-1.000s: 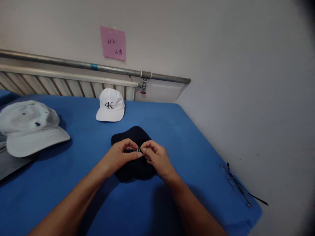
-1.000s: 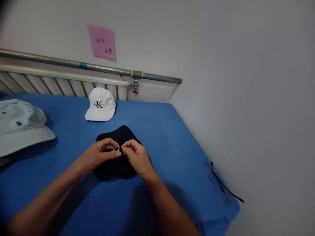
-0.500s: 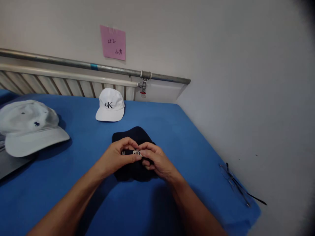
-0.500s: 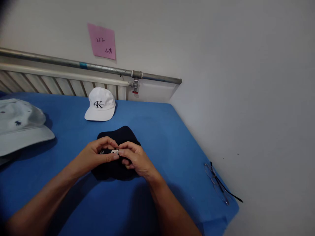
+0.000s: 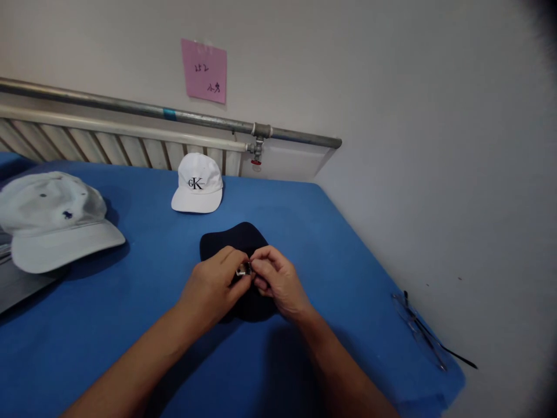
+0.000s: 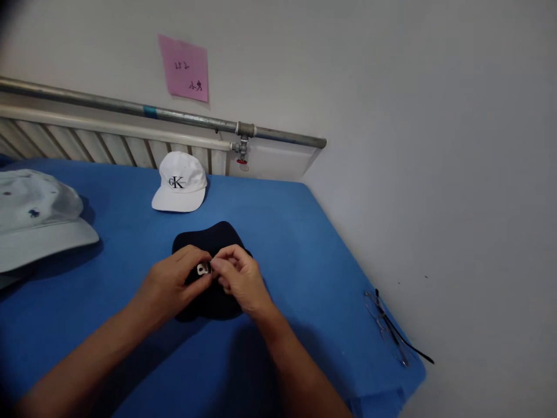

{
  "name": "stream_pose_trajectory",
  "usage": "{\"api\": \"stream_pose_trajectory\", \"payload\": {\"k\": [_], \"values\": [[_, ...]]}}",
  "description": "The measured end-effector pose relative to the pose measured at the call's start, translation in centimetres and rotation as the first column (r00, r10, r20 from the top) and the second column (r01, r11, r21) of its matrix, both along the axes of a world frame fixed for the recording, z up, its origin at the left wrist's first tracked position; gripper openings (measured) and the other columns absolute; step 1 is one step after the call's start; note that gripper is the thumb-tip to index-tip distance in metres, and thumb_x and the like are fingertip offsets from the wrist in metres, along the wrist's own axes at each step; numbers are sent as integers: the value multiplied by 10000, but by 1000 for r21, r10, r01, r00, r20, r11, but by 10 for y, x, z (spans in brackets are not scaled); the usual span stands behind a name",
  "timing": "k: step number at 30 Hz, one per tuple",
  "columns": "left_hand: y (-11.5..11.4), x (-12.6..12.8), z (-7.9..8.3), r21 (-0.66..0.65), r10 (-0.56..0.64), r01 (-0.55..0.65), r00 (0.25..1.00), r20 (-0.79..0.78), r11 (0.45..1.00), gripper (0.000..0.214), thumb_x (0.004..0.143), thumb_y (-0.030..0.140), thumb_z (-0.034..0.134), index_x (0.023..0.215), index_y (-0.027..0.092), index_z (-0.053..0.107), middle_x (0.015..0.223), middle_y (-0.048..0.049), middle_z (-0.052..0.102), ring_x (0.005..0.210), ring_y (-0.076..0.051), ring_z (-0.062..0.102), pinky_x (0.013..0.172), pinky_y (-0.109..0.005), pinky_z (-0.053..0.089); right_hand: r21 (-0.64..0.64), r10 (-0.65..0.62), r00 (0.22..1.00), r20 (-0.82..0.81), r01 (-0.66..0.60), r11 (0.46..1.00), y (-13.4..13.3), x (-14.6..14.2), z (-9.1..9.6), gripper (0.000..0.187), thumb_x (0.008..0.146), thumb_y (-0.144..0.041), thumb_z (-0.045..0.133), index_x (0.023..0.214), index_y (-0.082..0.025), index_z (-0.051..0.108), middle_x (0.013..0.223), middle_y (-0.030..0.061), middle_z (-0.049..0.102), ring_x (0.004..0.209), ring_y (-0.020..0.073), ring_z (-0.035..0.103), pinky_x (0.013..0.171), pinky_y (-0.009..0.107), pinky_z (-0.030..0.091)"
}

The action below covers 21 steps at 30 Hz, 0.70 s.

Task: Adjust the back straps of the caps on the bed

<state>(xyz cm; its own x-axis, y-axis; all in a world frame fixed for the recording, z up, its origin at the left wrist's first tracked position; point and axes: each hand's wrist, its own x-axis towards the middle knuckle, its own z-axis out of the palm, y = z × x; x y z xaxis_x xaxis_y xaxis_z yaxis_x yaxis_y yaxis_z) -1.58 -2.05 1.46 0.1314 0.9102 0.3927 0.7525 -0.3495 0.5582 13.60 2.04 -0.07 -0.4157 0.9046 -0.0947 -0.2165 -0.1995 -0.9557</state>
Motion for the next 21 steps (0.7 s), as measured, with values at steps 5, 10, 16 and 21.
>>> {"api": "stream_pose_trajectory", "payload": {"k": [5, 10, 16, 21], "values": [[2, -6, 5, -15, -52, 58, 967, 250, 998, 158, 808, 346, 679, 892, 213, 667, 794, -11, 655, 704, -150, 590, 637, -255, 428, -109, 36, 989, -145, -53, 993, 5, 5, 1, 215, 636, -179, 663, 838, -195, 589, 663, -65, 509, 450, 24, 349, 363, 143, 178], [2, -4, 8, -76, -67, 111, 901, 429, 991, 166, 781, 352, 716, 856, 205, 701, 796, -16, 678, 703, -146, 604, 637, -252, 442, -114, 43, 985, -167, -63, 992, 4, 4, 4, 193, 608, -157, 658, 774, -197, 566, 629, -80, 499, 436, 20, 314, 354, 137, 175], [3, 0, 2, -171, -17, 146, 805, 593, 974, 176, 737, 336, 739, 831, 193, 698, 766, -12, 670, 699, -149, 603, 645, -261, 457, -110, 68, 988, -140, -83, 990, 7, 4, 5, 173, 598, -147, 652, 711, -190, 530, 574, -86, 507, 407, 10, 249, 355, 138, 149], [4, -4, 1, -147, -25, 131, 822, 569, 980, 159, 752, 319, 723, 851, 196, 704, 790, -12, 673, 732, -149, 608, 675, -262, 457, -125, -2, 985, -170, -20, 992, 5, 3, 7, 200, 601, -155, 666, 715, -194, 507, 633, -74, 545, 414, 6, 261, 359, 138, 142]]}}
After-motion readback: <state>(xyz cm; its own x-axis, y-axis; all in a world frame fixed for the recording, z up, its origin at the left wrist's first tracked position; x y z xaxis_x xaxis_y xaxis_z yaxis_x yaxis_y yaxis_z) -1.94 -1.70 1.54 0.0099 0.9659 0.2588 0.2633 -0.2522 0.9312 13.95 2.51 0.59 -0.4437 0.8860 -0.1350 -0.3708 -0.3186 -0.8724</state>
